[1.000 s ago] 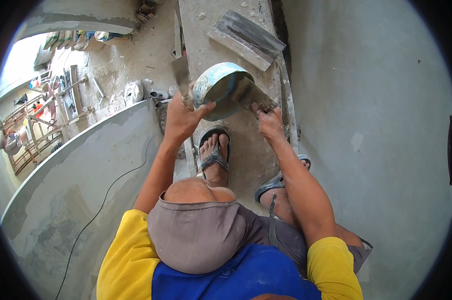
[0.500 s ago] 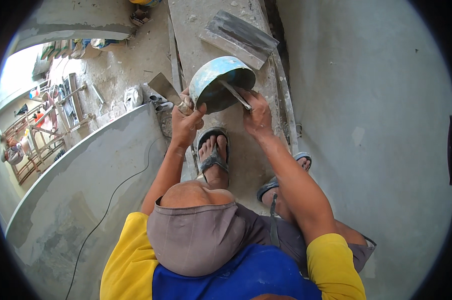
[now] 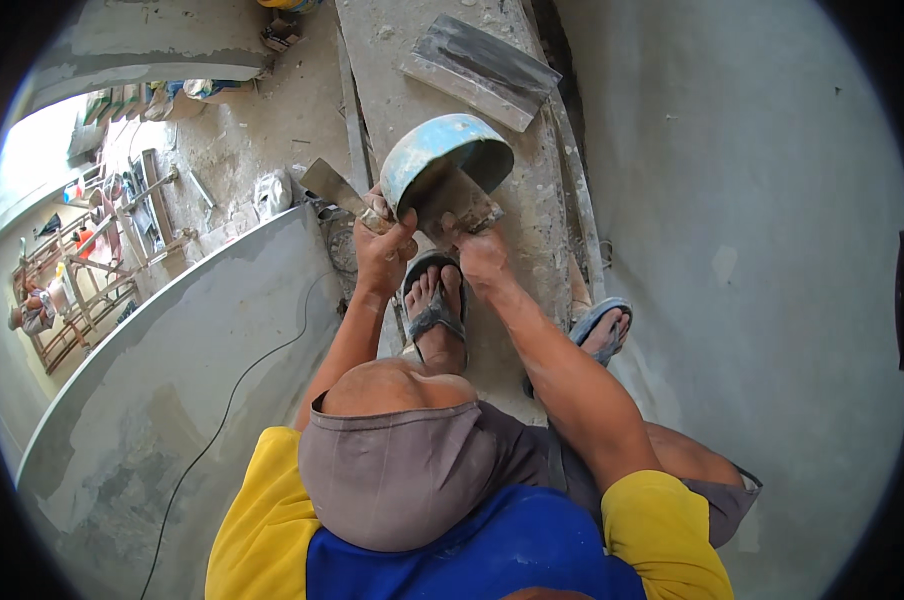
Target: The person prepares putty in a small container, applies it to the ceiling edges using a putty knife and a hawk, and later uses a hand-held grinder on a wall corner.
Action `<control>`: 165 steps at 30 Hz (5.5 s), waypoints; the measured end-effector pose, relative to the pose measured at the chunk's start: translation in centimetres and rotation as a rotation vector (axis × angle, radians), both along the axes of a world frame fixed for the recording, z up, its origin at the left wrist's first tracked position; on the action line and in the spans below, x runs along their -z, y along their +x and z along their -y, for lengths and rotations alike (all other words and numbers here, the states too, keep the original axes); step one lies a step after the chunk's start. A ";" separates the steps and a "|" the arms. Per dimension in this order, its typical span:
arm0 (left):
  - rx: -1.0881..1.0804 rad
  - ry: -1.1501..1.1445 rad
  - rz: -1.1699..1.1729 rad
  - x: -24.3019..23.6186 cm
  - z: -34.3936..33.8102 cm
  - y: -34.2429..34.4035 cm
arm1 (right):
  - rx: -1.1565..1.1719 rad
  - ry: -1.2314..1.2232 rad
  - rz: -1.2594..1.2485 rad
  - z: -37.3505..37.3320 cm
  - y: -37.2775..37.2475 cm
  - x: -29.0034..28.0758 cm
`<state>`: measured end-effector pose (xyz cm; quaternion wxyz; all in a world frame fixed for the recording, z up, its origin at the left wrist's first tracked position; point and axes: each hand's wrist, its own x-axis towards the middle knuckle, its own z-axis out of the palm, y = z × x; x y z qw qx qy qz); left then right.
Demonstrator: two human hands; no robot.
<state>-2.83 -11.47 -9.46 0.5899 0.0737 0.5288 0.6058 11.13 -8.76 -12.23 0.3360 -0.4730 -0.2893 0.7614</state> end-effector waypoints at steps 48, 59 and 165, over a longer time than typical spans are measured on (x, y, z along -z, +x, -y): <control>0.076 0.026 -0.063 0.4 -0.4 1.1 | 0.167 -0.367 -0.173 -1.9 2.0 -2.3; -0.142 -0.071 0.126 3.0 0.0 0.3 | 0.067 -0.197 -0.039 -5.8 6.6 -2.3; 0.401 0.614 0.048 -93.5 -16.5 30.0 | 0.745 0.078 -0.437 2.1 37.2 -95.1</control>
